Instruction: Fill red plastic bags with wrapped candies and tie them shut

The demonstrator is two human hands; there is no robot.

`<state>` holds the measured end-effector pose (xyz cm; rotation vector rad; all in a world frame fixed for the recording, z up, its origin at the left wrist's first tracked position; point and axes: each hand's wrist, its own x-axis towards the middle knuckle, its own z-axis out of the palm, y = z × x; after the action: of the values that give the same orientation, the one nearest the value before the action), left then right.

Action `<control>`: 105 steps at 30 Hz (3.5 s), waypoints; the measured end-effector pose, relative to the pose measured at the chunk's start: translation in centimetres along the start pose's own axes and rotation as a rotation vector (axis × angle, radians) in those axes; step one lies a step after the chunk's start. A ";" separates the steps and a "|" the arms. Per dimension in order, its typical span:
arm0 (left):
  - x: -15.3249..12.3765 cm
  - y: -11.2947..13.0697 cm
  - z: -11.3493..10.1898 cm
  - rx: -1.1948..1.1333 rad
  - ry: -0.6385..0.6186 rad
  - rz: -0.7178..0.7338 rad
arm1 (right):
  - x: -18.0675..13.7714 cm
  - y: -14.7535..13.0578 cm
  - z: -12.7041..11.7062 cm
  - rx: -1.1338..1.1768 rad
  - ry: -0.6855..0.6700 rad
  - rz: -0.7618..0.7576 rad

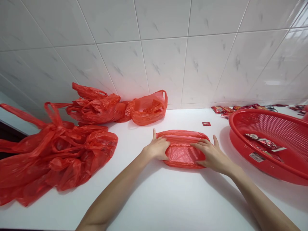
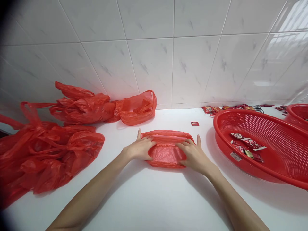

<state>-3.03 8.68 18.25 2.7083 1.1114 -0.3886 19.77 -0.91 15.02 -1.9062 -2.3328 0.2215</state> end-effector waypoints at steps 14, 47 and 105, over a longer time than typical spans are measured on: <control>1.7 -0.3 1.1 -0.035 0.176 0.057 | 1.7 0.3 0.6 -0.113 -0.001 0.194; 0.8 -0.6 0.0 -0.060 0.065 0.027 | -0.1 1.7 0.1 0.017 -0.083 0.097; 0.7 -0.3 1.0 -0.066 -0.088 -0.053 | 1.5 2.5 -0.6 0.084 -0.226 0.226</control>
<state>-2.96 9.10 17.04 2.5831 1.1521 -0.4666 22.03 1.09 15.18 -2.2030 -2.1907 0.5750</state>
